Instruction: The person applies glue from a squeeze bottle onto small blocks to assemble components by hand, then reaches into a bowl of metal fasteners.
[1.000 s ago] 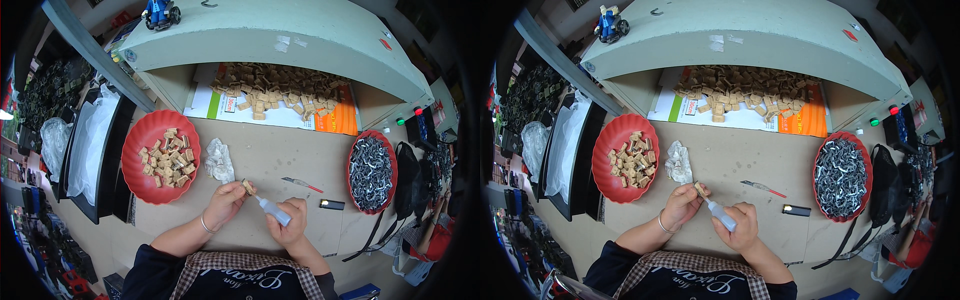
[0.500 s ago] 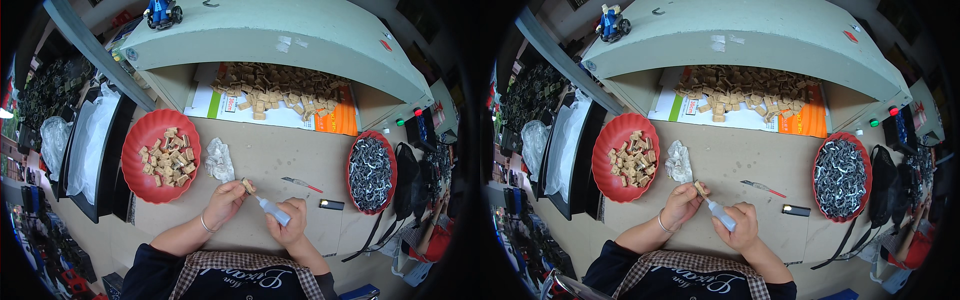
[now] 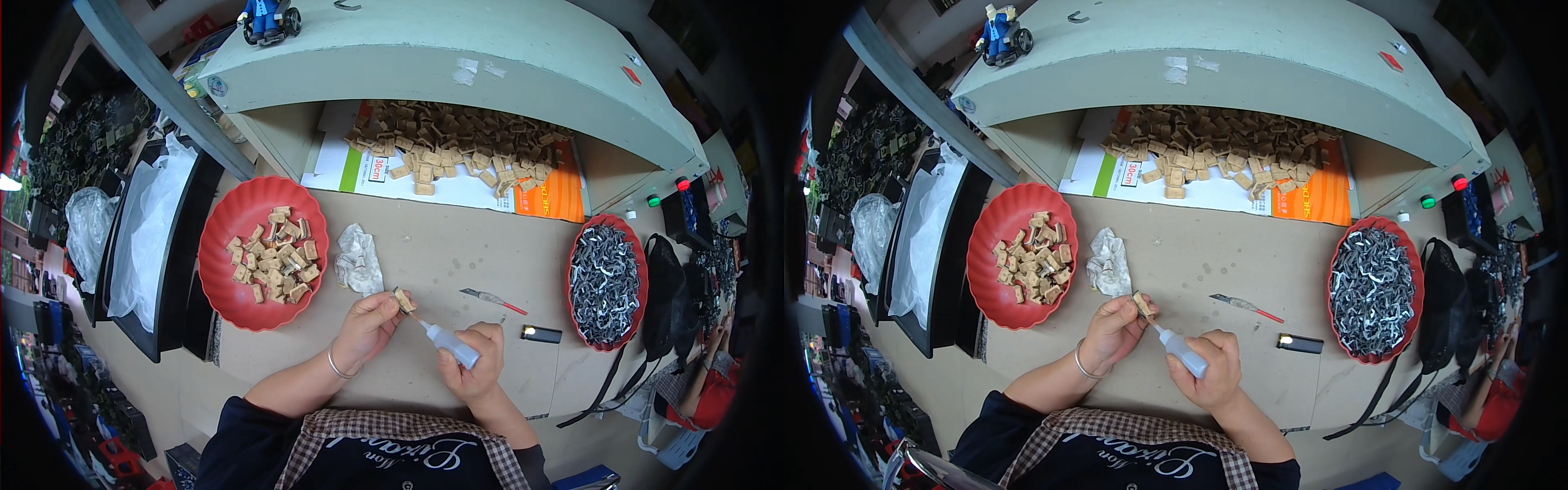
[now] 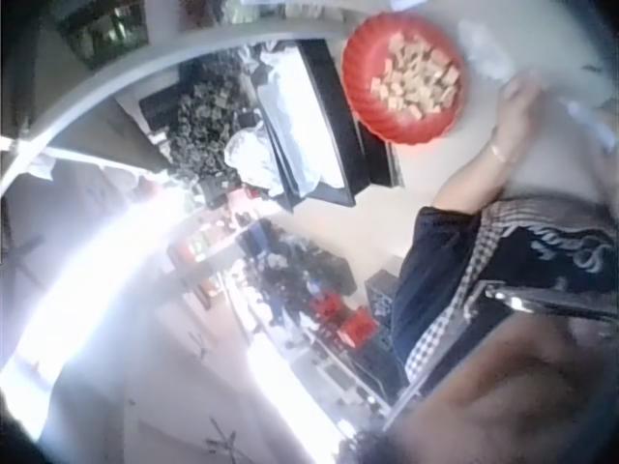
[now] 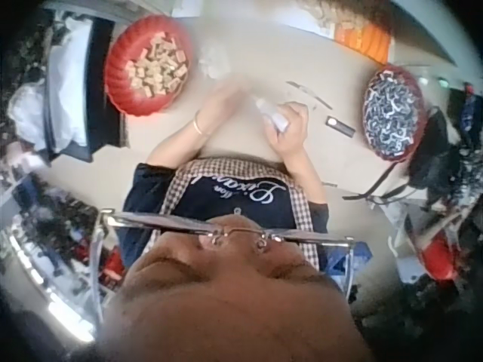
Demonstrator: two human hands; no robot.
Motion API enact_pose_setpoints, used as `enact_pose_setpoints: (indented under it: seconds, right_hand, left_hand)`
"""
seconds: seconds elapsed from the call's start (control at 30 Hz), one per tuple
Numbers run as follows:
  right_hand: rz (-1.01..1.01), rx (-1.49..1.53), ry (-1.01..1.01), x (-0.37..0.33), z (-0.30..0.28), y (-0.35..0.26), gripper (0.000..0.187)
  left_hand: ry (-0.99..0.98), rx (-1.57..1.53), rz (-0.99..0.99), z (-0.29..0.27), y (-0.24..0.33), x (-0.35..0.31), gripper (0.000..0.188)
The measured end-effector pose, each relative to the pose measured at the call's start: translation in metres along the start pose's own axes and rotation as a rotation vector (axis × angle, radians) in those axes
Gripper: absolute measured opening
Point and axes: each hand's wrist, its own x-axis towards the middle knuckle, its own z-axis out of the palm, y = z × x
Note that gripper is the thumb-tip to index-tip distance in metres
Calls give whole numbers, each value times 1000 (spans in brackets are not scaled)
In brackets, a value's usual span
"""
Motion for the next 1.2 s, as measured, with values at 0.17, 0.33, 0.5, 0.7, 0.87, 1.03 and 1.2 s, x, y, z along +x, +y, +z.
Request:
enact_pose_setpoints:
  seconds: [0.17,0.33,0.5,0.7,0.87,1.03,1.2]
  right_hand:
    - [3,1,1,-2,-2,2,32]
    - [18,15,12,-3,0,2,32]
    - [-6,-35,-27,0,-1,0,32]
    - [-30,-25,-3,-1,1,1,31]
    - [-39,-29,-17,-1,-1,2,32]
    - [-38,-17,-11,-2,0,1,32]
    - [-25,-30,0,0,-2,0,31]
  left_hand:
    - [27,12,-3,1,0,0,18]
    - [15,17,15,1,0,0,17]
    - [30,20,4,3,1,0,16]
    - [32,20,10,3,1,0,15]
    - [31,26,14,3,1,0,16]
    - [30,14,10,3,2,-1,16]
    - [38,0,11,1,0,0,16]
